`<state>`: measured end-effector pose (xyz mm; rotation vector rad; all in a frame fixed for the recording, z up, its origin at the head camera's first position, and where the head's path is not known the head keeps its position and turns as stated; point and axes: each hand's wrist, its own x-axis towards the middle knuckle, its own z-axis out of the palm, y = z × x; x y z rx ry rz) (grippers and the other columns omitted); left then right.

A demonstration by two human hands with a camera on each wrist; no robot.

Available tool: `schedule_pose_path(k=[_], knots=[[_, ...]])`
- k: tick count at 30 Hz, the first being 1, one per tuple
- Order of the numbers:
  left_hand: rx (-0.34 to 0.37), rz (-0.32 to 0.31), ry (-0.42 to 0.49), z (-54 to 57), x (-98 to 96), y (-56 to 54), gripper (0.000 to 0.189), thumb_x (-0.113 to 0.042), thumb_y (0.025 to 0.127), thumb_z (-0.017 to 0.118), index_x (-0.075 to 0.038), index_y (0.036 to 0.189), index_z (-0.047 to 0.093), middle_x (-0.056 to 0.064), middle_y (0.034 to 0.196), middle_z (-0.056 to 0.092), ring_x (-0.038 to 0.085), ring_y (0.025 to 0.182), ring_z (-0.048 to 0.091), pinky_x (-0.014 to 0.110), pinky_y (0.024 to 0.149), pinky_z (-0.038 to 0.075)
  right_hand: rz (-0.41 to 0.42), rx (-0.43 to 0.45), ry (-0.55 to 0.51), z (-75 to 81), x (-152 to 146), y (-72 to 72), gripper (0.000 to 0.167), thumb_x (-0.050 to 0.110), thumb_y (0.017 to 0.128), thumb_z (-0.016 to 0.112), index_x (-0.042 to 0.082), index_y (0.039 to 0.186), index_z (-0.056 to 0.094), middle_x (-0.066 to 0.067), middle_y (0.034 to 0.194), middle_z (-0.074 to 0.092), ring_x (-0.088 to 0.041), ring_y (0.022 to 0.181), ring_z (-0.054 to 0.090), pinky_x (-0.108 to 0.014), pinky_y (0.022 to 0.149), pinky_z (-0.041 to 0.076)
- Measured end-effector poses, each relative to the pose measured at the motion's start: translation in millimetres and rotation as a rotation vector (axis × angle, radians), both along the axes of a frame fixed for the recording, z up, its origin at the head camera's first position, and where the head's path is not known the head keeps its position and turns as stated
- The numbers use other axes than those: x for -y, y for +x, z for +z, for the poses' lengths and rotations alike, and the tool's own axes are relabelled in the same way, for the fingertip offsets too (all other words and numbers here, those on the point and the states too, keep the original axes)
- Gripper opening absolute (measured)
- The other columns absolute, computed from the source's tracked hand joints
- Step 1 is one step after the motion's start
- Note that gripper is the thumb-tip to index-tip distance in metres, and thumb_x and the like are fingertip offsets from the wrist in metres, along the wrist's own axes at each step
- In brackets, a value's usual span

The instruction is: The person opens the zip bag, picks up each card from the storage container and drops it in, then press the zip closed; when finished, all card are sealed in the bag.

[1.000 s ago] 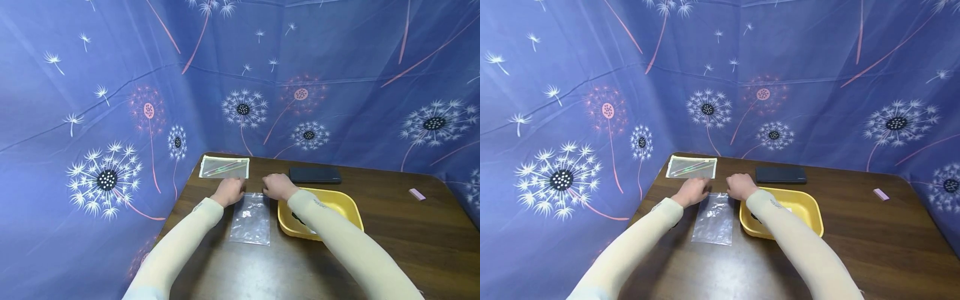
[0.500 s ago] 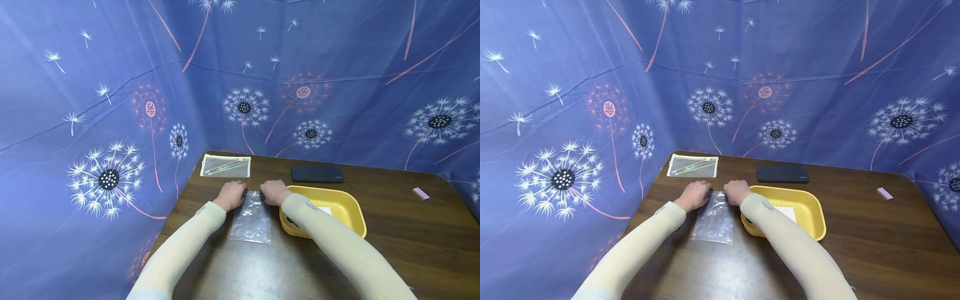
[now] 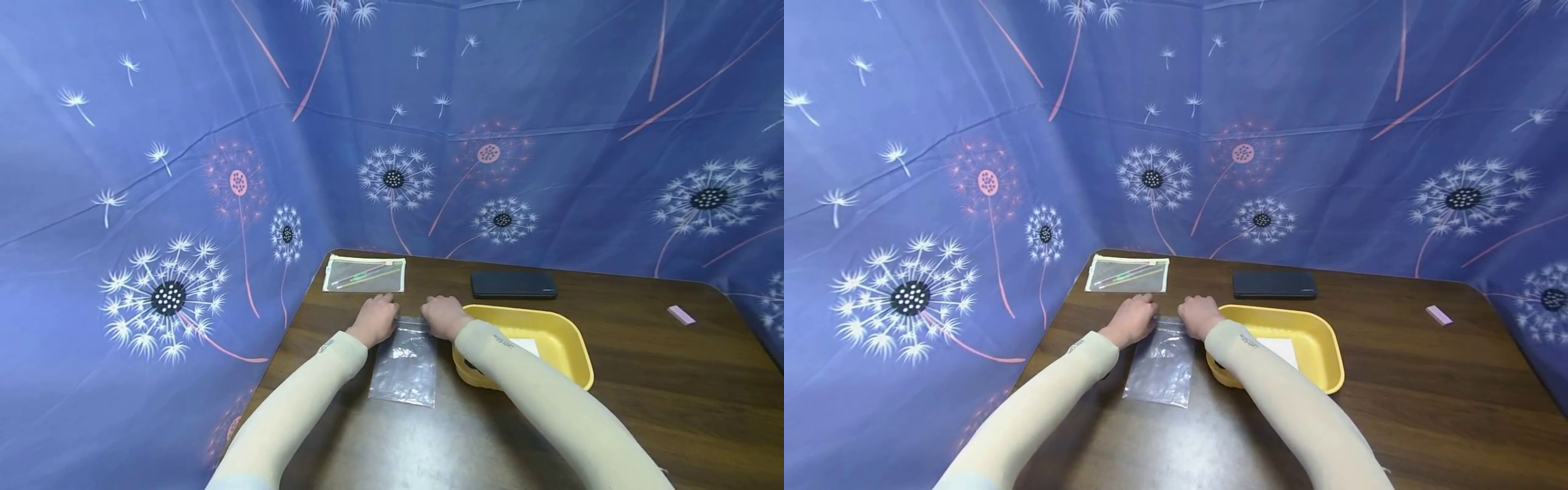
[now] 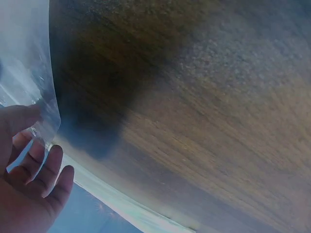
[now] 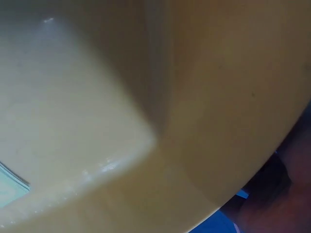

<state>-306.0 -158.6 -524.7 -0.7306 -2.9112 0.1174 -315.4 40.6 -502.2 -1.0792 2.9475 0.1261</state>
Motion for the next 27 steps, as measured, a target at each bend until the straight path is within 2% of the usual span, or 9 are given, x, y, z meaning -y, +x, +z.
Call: schedule_pose_path(k=[3, 7, 10, 14, 18, 22, 25, 27], knots=[[-0.001, -0.002, 0.023, 2.1, -1.4, 0.7, 0.012, -0.018, 0.089, 0.078, -0.010, 0.098, 0.074, 0.008, 0.101, 0.065, 0.030, 0.094, 0.066, 0.044, 0.078, 0.055, -0.001, -0.021, -0.031, -2.3, -2.6, -0.3, 0.013, 0.014, 0.082, 0.082, 0.010, 0.083, 0.070, -0.010, 0.088, 0.066, -0.035, 0.084, 0.068, -0.052, 0.071, 0.057], [-0.018, -0.008, 0.071, 6.9, -2.5, 0.4, 0.004, -0.014, 0.092, 0.074, -0.011, 0.093, 0.072, 0.006, 0.099, 0.067, 0.029, 0.090, 0.067, 0.044, 0.077, 0.055, 0.005, -0.045, -0.141, -3.7, -7.5, -2.8, 0.014, 0.012, 0.084, 0.077, 0.011, 0.077, 0.065, -0.008, 0.083, 0.068, -0.033, 0.079, 0.070, -0.052, 0.069, 0.057], [-0.067, -0.028, 0.122, 9.7, -2.0, -0.9, 0.006, -0.010, 0.092, 0.073, -0.012, 0.088, 0.069, 0.003, 0.092, 0.066, 0.026, 0.083, 0.067, 0.042, 0.073, 0.055, 0.012, -0.029, -0.222, 1.6, -10.6, -2.9, 0.018, 0.011, 0.086, 0.073, 0.012, 0.074, 0.060, -0.006, 0.078, 0.066, -0.028, 0.074, 0.068, -0.050, 0.065, 0.056], [-0.143, -0.061, 0.204, 15.2, -3.0, -2.1, 0.009, -0.006, 0.091, 0.072, -0.014, 0.087, 0.070, 0.000, 0.086, 0.063, 0.023, 0.077, 0.064, 0.040, 0.070, 0.054, -0.001, -0.020, -0.287, 13.9, -13.4, 1.2, 0.013, 0.015, 0.091, 0.071, 0.014, 0.080, 0.065, -0.001, 0.078, 0.066, -0.021, 0.071, 0.066, -0.046, 0.064, 0.055], [-0.174, -0.097, 0.299, 26.9, -7.0, 0.2, 0.009, -0.006, 0.095, 0.069, -0.014, 0.094, 0.073, 0.000, 0.091, 0.064, 0.023, 0.083, 0.064, 0.041, 0.074, 0.053, -0.024, -0.036, -0.349, 25.0, -19.2, 7.2, 0.013, 0.018, 0.093, 0.069, 0.017, 0.079, 0.067, 0.004, 0.074, 0.062, -0.015, 0.064, 0.059, -0.041, 0.060, 0.052], [-0.217, -0.145, 0.417, 46.5, -12.0, 6.0, 0.011, -0.004, 0.096, 0.069, -0.012, 0.098, 0.075, 0.001, 0.098, 0.067, 0.023, 0.089, 0.063, 0.042, 0.088, 0.053, -0.050, -0.029, -0.426, 40.1, -28.1, 16.0, 0.014, 0.018, 0.095, 0.067, 0.017, 0.081, 0.069, 0.006, 0.070, 0.058, -0.011, 0.057, 0.051, -0.036, 0.055, 0.046], [-0.264, -0.175, 0.487, 60.6, -15.6, 9.9, 0.012, -0.001, 0.094, 0.070, -0.011, 0.099, 0.076, 0.002, 0.101, 0.068, 0.023, 0.091, 0.062, 0.043, 0.092, 0.051, -0.065, -0.046, -0.486, 50.4, -34.0, 23.1, 0.011, 0.017, 0.096, 0.066, 0.015, 0.087, 0.072, 0.006, 0.073, 0.060, -0.010, 0.058, 0.050, -0.033, 0.055, 0.045], [-0.292, -0.187, 0.518, 68.9, -18.3, 12.8, 0.012, -0.001, 0.094, 0.071, -0.011, 0.099, 0.075, 0.002, 0.102, 0.068, 0.024, 0.092, 0.062, 0.041, 0.090, 0.050, -0.072, -0.071, -0.520, 56.1, -37.6, 28.4, 0.010, 0.017, 0.097, 0.066, 0.015, 0.091, 0.074, 0.006, 0.076, 0.061, -0.010, 0.059, 0.051, -0.033, 0.055, 0.045]])
